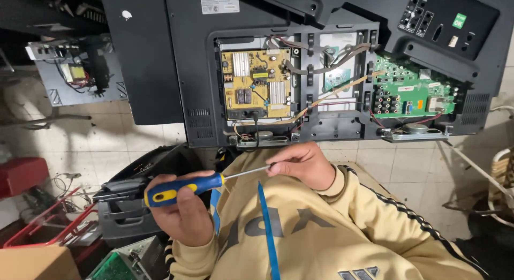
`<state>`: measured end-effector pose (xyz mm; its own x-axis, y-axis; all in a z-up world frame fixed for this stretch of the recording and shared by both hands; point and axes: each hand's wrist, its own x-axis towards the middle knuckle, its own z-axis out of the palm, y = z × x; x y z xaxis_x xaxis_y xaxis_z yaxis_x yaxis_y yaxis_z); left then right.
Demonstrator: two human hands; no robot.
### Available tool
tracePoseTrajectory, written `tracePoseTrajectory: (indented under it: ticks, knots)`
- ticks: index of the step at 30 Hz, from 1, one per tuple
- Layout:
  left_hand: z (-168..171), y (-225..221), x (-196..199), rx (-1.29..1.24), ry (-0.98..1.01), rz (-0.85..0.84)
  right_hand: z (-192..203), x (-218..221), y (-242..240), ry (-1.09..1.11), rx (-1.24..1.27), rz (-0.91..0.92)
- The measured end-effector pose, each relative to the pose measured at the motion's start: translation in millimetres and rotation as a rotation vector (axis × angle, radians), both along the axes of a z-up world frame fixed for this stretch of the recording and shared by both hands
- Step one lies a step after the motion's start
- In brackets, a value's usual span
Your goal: Repairing a television by removing the back panel, inspecting internal components, and reassembling it
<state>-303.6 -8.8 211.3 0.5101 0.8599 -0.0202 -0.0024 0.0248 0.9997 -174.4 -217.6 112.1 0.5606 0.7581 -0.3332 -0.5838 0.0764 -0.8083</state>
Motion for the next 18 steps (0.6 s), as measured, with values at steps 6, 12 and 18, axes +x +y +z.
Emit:
tracePoseTrajectory:
  ticks: [6,12,18]
  knots:
    - [8,1,4,0.077,-0.062,0.051,-1,6,1,-0.040,0.017,-0.035]
    - [13,7,8,0.093,0.011,-0.028,2,9,7,-0.073,-0.021,-0.036]
    - [24,13,8,0.119,0.055,-0.094,18,13,18,-0.070,-0.049,-0.023]
